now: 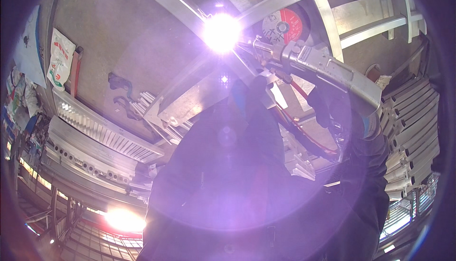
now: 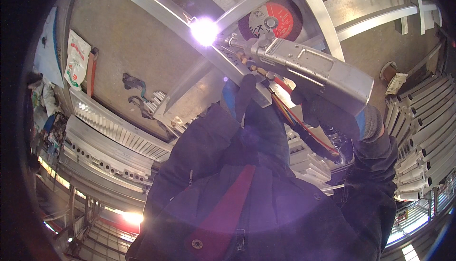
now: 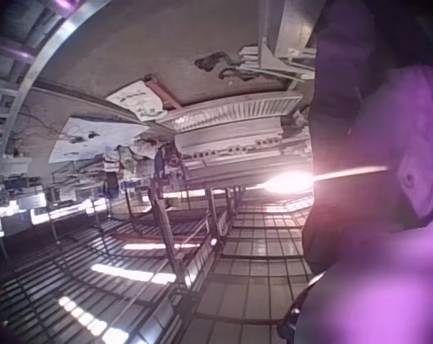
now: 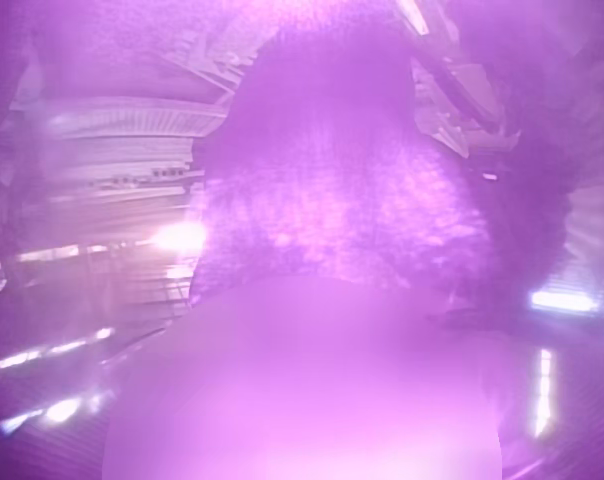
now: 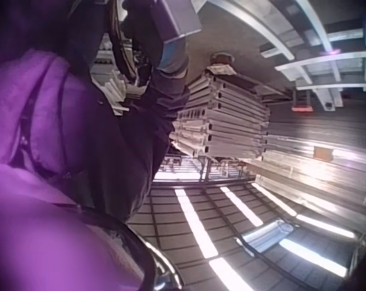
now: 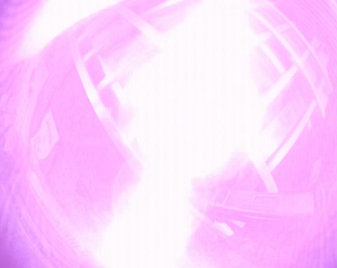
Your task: The person welds a metal frame using a handheld welding torch. They hold the frame with one hand and guide the torch along the joints with the other, creating bright sparks. The person repositions the frame and continues welding different sections.
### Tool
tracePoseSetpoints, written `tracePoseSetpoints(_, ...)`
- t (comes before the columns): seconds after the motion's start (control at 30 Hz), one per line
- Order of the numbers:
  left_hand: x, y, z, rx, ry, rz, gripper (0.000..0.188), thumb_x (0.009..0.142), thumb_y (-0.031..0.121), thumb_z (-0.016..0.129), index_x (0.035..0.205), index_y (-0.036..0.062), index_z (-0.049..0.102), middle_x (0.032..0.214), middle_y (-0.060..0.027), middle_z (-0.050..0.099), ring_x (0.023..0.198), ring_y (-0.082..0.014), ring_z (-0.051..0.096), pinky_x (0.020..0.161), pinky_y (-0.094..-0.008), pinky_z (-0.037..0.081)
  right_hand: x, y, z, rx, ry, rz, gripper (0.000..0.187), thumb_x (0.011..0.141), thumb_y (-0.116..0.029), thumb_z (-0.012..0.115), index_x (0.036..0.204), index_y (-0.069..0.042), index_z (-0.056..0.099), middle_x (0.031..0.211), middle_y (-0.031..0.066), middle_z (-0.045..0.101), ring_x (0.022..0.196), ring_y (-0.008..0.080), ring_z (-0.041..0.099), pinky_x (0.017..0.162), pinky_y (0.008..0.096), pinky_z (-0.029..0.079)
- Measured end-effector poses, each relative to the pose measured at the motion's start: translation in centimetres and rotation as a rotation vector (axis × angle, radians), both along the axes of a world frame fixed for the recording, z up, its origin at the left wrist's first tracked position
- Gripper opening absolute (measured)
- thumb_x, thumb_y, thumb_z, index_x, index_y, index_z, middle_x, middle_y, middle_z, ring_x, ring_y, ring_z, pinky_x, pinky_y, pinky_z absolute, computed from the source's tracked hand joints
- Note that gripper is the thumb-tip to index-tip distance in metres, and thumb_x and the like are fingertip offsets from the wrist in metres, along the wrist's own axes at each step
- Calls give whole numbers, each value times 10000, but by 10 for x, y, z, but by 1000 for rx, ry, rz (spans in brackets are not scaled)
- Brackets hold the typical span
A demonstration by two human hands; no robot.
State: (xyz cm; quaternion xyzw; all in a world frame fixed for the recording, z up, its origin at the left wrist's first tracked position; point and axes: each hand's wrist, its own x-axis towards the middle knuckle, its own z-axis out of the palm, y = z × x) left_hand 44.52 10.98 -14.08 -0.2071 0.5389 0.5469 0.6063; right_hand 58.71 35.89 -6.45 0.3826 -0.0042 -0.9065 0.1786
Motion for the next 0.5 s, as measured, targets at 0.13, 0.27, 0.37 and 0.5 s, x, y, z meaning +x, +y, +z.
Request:
tracePoseSetpoints(0.13, 1, -1, -1, 11, -23, 39, 374, 1045, 257, 645, 1285, -25, 595, 1109, -62, 665, 997, -136, 647, 815, -279, 555, 9, -3, 1, 13, -22, -14, 580, 1027, -329, 646, 1447, 30, 471, 1141, 180, 638, 849, 198, 703, 679, 283, 577)
tracePoseSetpoints(0.27, 3, -3, -6, 31, -62, 97, 378, 1038, 255, 657, 1279, -30, 596, 1106, -63, 666, 997, -143, 650, 812, -281, 556, 9, -5, 7, 88, -25, -19, 586, 1031, -319, 640, 1475, 15, 452, 1146, 195, 634, 853, 214, 704, 686, 290, 577)
tracePoseSetpoints(0.37, 4, -4, -10, 57, -105, 148, 382, 1033, 254, 665, 1275, -33, 596, 1105, -64, 667, 997, -147, 652, 810, -283, 556, 5, -4, 18, 233, -59, 93, 595, 1051, -311, 607, 1520, -2, 410, 1192, 219, 622, 870, 238, 713, 699, 305, 589)
tracePoseSetpoints(0.5, 4, -2, -12, 81, -142, 190, 386, 1026, 252, 677, 1269, -38, 597, 1103, -65, 668, 998, -153, 655, 807, -285, 556, 6, 8, 47, 209, -162, 42, 624, 1060, -317, 585, 1547, 7, 365, 1246, 262, 602, 886, 259, 727, 712, 311, 609)
